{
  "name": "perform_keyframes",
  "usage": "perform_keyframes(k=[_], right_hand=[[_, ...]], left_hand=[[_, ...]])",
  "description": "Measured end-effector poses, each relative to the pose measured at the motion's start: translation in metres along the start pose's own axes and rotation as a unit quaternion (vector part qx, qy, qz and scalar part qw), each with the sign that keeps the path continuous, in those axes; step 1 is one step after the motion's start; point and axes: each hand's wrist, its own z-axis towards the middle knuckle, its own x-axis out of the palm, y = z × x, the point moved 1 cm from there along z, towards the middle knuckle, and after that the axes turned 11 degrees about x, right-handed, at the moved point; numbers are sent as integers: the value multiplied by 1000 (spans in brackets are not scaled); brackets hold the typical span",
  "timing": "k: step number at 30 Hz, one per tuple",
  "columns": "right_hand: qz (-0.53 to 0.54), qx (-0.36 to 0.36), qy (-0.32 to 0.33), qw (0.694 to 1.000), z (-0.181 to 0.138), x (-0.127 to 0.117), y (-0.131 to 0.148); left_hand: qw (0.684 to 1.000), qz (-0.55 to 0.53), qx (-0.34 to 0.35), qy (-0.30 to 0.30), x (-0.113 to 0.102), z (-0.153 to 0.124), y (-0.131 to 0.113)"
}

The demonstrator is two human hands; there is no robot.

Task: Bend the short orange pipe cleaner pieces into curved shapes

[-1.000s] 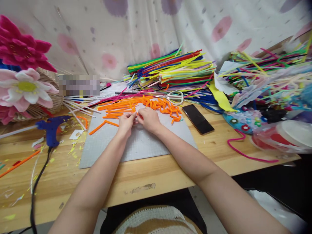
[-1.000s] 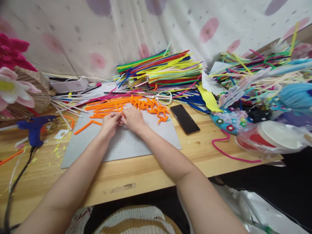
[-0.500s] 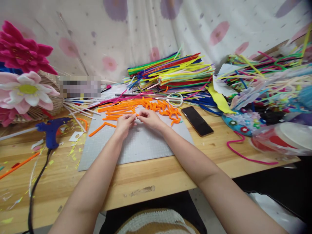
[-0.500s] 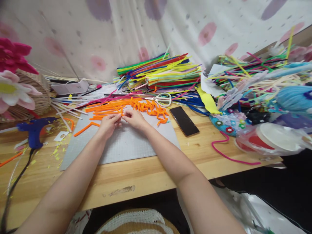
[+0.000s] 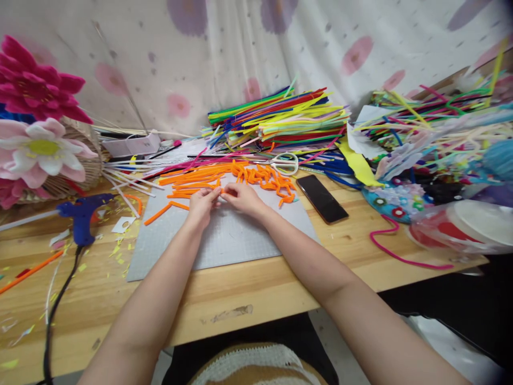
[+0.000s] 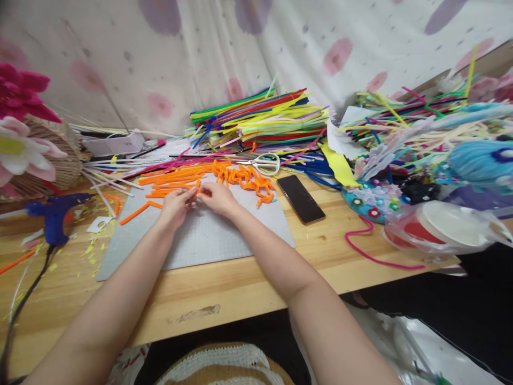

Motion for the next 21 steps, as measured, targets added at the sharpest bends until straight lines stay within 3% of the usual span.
perform_keyframes(k=[2,4,6,8,11,14,16,18,21], right_hand=[[175,50,108,977,2,-2,-6],[305,81,190,930,3,-2,-10],[373,108,210,897,4,-2,-13],[386,124,178,897,5,-1,-14],[312,93,93,941,5,0,-10],[133,21,-30,990,3,2,-3],[-8,-39,-105,994,0,4,2],[-116,-86,-140,979,-3,6,5],[-131,-69,-131,980,-2,7,4]], left_hand=[[999,-18,20,22,0,1,0],[997,-28,37,59,0,2,-1],[995,-24,48,82,0,2,0],[995,-9,47,82,-1,1,0],[998,7,27,54,-1,0,0],[1000,-6,2,6,3,-2,0],[999,-31,-12,-17,6,-4,0],[997,-58,-30,-34,9,-6,1],[995,-76,-41,-49,10,-6,3]])
